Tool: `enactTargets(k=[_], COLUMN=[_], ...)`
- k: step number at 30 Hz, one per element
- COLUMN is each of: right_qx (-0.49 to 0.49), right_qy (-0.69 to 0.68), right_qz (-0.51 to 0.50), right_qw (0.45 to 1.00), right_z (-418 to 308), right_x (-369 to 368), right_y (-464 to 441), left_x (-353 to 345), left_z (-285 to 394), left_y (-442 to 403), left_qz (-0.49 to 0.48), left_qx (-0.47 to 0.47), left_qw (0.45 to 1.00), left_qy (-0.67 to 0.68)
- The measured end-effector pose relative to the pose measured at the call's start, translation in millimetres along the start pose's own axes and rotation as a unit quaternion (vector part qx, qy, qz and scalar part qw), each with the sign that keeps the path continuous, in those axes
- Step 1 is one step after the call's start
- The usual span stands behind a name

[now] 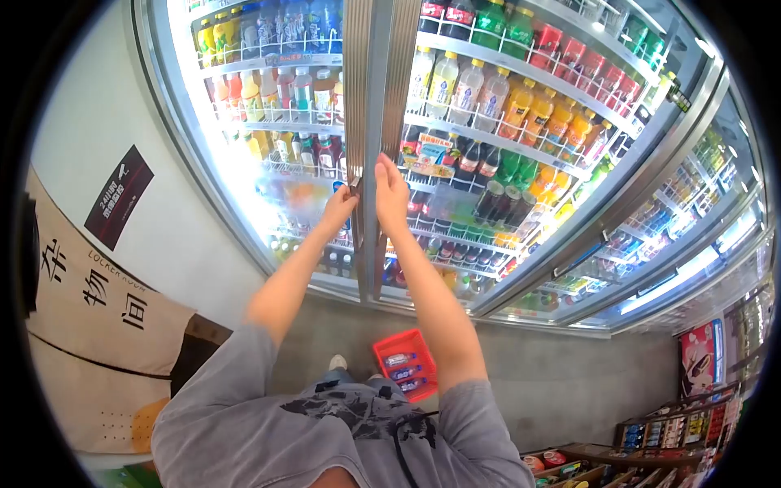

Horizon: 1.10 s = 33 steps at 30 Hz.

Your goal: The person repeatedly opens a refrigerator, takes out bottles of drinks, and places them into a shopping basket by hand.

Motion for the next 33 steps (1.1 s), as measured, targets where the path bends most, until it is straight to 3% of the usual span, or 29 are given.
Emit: enactTargets(k=[1,6,8,10,12,14,16,18,19,20,21,23,24,26,28,30,31,32,33], right_qx=[0.004,0.040,0.068,0.052,0.067,0.030,0.014,-0.049,-0.051,-0.044,-0.036,-0.009,0.011,0.024,0.054,0.053,0.085,0.116,0.126], right_qy=[0.048,-0.016,-0.036,0.083,-0.078,-0.086,-0.057,-0.031,-0.002,0.032,0.050,0.060,0.055,0.012,0.037,0.045,0.044,0.043,0.089], right_qz=[0.017,0.008,0.014,-0.166,-0.203,-0.308,-0.368,-0.411,-0.439,-0.453,-0.477,-0.516,-0.530,-0.583,-0.645,-0.703,-0.705,-0.706,-0.721], right_qw=[0.999,0.999,0.997,0.981,0.974,0.947,0.928,0.910,0.897,0.890,0.877,0.855,0.846,0.812,0.761,0.708,0.702,0.697,0.675], right_z=[9,5,10,32,0,39,8,1,-5,-7,-15,-29,-33,-28,-41,-39,-38,-39,-41], right_x=[4,-22,-34,-53,-87,-101,-116,-135,-143,-154,-164,-184,-193,-215,-228,-245,-252,-256,-258], right_y=[-7,1,9,11,49,51,76,93,100,106,115,133,143,160,177,198,209,217,220], left_x=[6,46,63,89,119,147,179,204,213,214,205,183,165,119,82,66,57,65,70], left_z=[6,6,23,20,11,-16,-62,-131,-172,-201,-211,-222,-223,-202,-157,-116,-43,-162,-103], left_y=[15,79,118,148,178,212,253,304,332,362,392,443,455,442,396,320,275,249,201], left_qz=[-0.001,-0.023,0.040,0.053,0.070,0.149,0.157,0.045,-0.116,-0.274,-0.353,-0.433,-0.424,-0.431,-0.216,-0.141,-0.058,-0.108,-0.075], left_qx=[0.005,0.009,0.063,0.087,0.109,0.077,0.175,0.230,0.197,0.159,0.155,0.280,0.401,0.378,0.309,0.287,0.097,0.198,0.197], left_qw=[1.000,0.996,0.974,0.974,0.972,0.974,0.972,0.957,0.937,0.883,0.865,0.836,0.809,0.814,0.926,0.947,0.991,0.951,0.969], left_qy=[-0.013,0.082,0.213,0.204,0.196,0.152,-0.004,-0.169,-0.263,-0.348,-0.322,-0.186,-0.071,-0.094,-0.004,0.017,0.069,0.213,0.132])
Point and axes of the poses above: each hand's wrist, its own y-axis away from the middle knuckle, its own x-axis out of the back of the hand, z = x × y, the point moved 3 cm from there along -y, towards the middle knuckle, and after that the axes turned 10 degrees about -x, right-handed, at the moved point
